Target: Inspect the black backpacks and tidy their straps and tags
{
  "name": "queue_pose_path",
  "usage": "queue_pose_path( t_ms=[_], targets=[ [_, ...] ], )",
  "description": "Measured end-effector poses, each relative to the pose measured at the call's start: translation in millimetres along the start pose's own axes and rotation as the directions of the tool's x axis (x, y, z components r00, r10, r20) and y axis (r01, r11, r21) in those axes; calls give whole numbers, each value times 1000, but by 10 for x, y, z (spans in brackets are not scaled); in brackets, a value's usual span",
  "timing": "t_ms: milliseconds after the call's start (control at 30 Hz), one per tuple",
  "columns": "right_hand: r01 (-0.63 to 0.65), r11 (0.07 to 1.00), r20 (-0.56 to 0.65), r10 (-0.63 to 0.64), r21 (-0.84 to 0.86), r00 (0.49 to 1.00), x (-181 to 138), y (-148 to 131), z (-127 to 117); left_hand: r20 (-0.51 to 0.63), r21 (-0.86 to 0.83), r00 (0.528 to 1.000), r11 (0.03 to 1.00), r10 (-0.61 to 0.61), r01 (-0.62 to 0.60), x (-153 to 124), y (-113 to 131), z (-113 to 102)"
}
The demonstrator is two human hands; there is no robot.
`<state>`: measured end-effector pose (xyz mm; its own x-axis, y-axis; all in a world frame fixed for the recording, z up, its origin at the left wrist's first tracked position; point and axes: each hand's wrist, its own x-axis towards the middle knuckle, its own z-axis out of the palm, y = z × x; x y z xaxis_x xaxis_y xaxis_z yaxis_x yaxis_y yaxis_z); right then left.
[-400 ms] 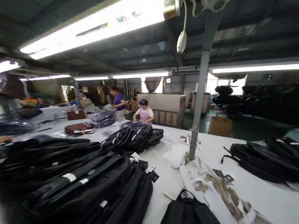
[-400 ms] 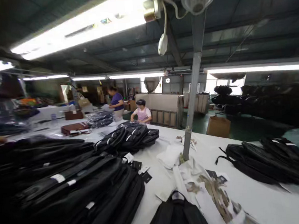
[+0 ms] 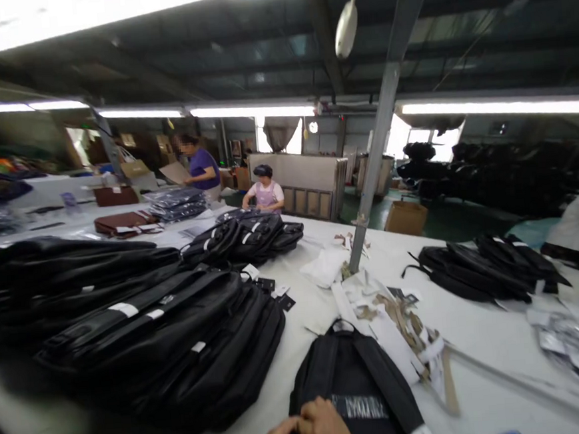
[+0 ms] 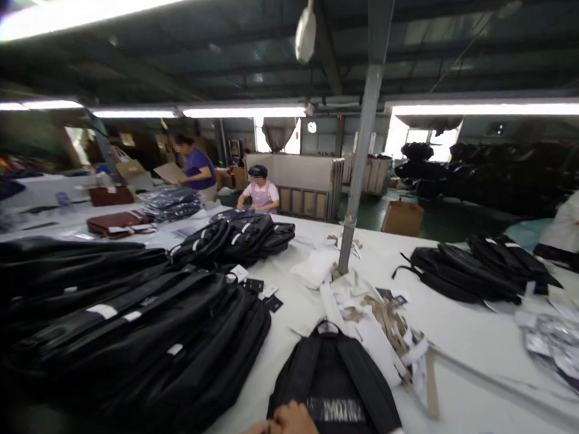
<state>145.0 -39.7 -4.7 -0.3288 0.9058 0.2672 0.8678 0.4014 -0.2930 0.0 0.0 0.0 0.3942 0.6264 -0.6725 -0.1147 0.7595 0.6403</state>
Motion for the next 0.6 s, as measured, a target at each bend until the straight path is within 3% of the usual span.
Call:
queue_pose_path(
  t_ms=[133, 200, 400, 600],
  targets=[
    [-132, 976, 108, 115, 173, 987, -89, -50, -183, -63, 109, 992, 989, 108, -100, -131, -112, 65],
    [-170, 953, 164, 131, 251, 978, -98, -14, -226, -75, 144, 995, 988, 66, -55, -105, -108, 87],
    [-411, 893, 231, 367, 185, 901, -87, -25, -189, -42, 192, 999, 981, 6, 3, -64, -141, 66],
    [-417, 894, 250, 372, 163, 894, -140, -106, -221, -91, 237, 996, 972, 19, 3, -25, -161, 107]
  ],
)
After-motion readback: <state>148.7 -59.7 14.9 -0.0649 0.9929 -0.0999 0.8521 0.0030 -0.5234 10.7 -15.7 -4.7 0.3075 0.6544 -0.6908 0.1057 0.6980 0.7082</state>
